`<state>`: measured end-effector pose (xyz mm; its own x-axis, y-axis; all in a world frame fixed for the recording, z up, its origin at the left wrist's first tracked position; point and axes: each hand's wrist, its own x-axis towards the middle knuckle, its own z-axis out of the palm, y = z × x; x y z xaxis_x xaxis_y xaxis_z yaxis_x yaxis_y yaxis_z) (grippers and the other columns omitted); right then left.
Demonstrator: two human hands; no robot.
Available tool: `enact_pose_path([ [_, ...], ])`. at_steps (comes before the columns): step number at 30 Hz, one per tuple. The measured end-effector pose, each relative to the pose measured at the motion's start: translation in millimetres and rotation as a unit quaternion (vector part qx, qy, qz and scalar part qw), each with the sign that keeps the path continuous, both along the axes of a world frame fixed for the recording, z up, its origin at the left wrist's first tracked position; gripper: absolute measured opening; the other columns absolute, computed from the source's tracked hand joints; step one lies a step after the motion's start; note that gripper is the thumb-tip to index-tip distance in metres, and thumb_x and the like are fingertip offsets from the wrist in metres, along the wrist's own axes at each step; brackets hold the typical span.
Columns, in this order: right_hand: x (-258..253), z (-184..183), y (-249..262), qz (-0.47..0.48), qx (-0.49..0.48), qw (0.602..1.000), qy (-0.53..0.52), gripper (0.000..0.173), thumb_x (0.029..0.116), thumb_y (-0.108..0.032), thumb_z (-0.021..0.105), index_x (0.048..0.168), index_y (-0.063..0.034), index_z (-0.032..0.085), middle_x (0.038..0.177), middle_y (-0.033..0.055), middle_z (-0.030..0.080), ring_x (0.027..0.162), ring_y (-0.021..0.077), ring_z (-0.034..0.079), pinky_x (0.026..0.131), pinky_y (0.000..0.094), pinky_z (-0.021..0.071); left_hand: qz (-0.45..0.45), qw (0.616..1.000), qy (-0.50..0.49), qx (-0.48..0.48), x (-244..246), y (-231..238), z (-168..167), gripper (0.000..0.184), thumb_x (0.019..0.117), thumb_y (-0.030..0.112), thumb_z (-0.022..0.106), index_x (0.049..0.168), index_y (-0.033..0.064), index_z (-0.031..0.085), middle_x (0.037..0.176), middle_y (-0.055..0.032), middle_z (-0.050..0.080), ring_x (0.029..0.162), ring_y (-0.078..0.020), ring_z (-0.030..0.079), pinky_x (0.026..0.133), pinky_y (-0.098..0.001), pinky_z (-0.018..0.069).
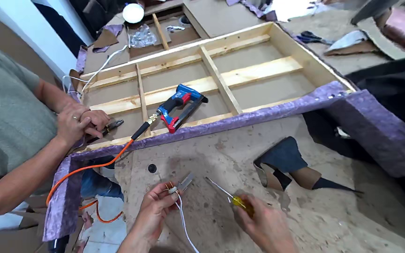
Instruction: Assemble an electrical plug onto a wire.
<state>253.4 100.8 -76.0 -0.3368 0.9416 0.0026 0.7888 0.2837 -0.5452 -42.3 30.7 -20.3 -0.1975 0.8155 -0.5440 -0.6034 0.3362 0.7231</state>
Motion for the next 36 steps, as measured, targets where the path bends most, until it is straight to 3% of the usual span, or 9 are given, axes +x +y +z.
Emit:
enact_pose_path([
  [7, -57.9, 27.0, 7.5, 0.076, 0.005, 0.995, 0.059, 0.029, 0.0912, -0.029, 0.070, 0.114, -0.0104, 0.075, 0.097, 0.0064, 0.076, 0.079, 0.0233, 0.074, 0.067, 0.0510, 0.0612, 0.044, 0.997, -0.037, 0.055, -5.1, -28.9, 2.1, 0.035, 0.0957, -0.005, 0.055, 0.130, -0.0062, 0.059, 0.114, -0.0207, 0.070, 0.096, -0.0252, 0.072, 0.087, -0.0395, 0.0604],
  [10, -41.8, 31.8, 12.7, 0.056, -0.007, 0.998, 0.039, 0.031, 0.0922, -0.026, 0.071, 0.117, -0.0061, 0.073, 0.097, 0.0126, 0.075, 0.079, 0.0301, 0.072, 0.067, 0.0566, 0.0585, 0.042, 0.994, -0.054, 0.081, -5.1, -35.1, 3.1, 0.036, 0.0946, -0.005, 0.057, 0.130, -0.0059, 0.060, 0.115, -0.0204, 0.070, 0.097, -0.0261, 0.072, 0.088, -0.0410, 0.0604],
  [16, -0.7, 49.8, 6.9, 0.131, 0.041, 0.986, 0.097, 0.032, 0.0944, -0.024, 0.074, 0.118, -0.0023, 0.075, 0.102, 0.0172, 0.074, 0.089, 0.0260, 0.073, 0.078, 0.0433, 0.0605, 0.026, 0.993, 0.009, 0.113, 7.2, -33.2, 1.8, 0.044, 0.0859, -0.001, 0.074, 0.128, -0.0052, 0.061, 0.112, -0.0162, 0.072, 0.096, -0.0228, 0.071, 0.087, -0.0384, 0.0606],
  [21, 5.5, 78.7, 10.7, 0.105, 0.009, 0.991, 0.087, 0.035, 0.0958, -0.027, 0.072, 0.117, -0.0005, 0.073, 0.103, 0.0183, 0.074, 0.089, 0.0269, 0.072, 0.078, 0.0460, 0.0599, 0.045, 0.997, 0.006, 0.061, 14.2, -20.0, 0.5, 0.036, 0.0941, -0.003, 0.064, 0.129, -0.0048, 0.057, 0.107, -0.0170, 0.072, 0.090, -0.0215, 0.072, 0.081, -0.0360, 0.0612],
  [26, 5.0, 13.7, 8.3, -0.012, 0.013, 1.000, 0.017, 0.032, 0.0940, -0.024, 0.066, 0.121, -0.0076, 0.073, 0.106, 0.0145, 0.074, 0.088, 0.0326, 0.073, 0.073, 0.0585, 0.0592, 0.002, 0.998, -0.028, 0.064, 11.3, -8.9, -8.7, 0.031, 0.0944, 0.001, 0.065, 0.125, -0.0056, 0.061, 0.108, -0.0183, 0.072, 0.089, -0.0205, 0.071, 0.083, -0.0346, 0.0604],
  [29, 0.3, -24.1, -0.2, -0.059, 0.073, 0.995, -0.042, 0.032, 0.0901, -0.022, 0.062, 0.117, -0.0105, 0.075, 0.104, 0.0147, 0.072, 0.084, 0.0348, 0.071, 0.064, 0.0561, 0.0579, -0.064, 0.989, -0.023, 0.133, 17.8, -5.7, -6.5, 0.037, 0.0943, 0.010, 0.070, 0.128, -0.0034, 0.063, 0.111, -0.0164, 0.072, 0.093, -0.0196, 0.072, 0.086, -0.0353, 0.0603],
  [33, -13.4, -6.3, -1.6, -0.077, 0.059, 0.994, -0.041, 0.037, 0.0875, -0.023, 0.069, 0.122, -0.0103, 0.073, 0.117, 0.0179, 0.069, 0.101, 0.0412, 0.068, 0.078, 0.0614, 0.0556, -0.096, 0.981, -0.028, 0.164, 23.6, -0.8, -3.3, 0.044, 0.0951, 0.012, 0.071, 0.135, -0.0029, 0.059, 0.113, -0.0161, 0.072, 0.095, -0.0215, 0.072, 0.086, -0.0376, 0.0603],
  [34, -20.3, 5.5, -2.0, -0.068, 0.064, 0.996, 0.002, 0.034, 0.0871, -0.022, 0.070, 0.118, -0.0087, 0.074, 0.116, 0.0172, 0.070, 0.101, 0.0389, 0.068, 0.078, 0.0593, 0.0558, -0.098, 0.981, -0.013, 0.168, 24.5, 0.7, -3.8, 0.043, 0.0955, 0.012, 0.070, 0.134, -0.0027, 0.057, 0.113, -0.0165, 0.072, 0.096, -0.0222, 0.072, 0.087, -0.0380, 0.0605],
  [36, -42.6, 34.6, -7.9, -0.025, 0.010, 0.988, 0.151, 0.022, 0.0920, -0.019, 0.067, 0.109, -0.0084, 0.075, 0.105, 0.0082, 0.072, 0.090, 0.0203, 0.070, 0.073, 0.0404, 0.0605, -0.091, 0.981, 0.030, 0.169, 25.3, 2.5, -5.5, 0.037, 0.0953, 0.011, 0.070, 0.128, -0.0040, 0.060, 0.114, -0.0175, 0.072, 0.098, -0.0232, 0.072, 0.089, -0.0385, 0.0603],
])
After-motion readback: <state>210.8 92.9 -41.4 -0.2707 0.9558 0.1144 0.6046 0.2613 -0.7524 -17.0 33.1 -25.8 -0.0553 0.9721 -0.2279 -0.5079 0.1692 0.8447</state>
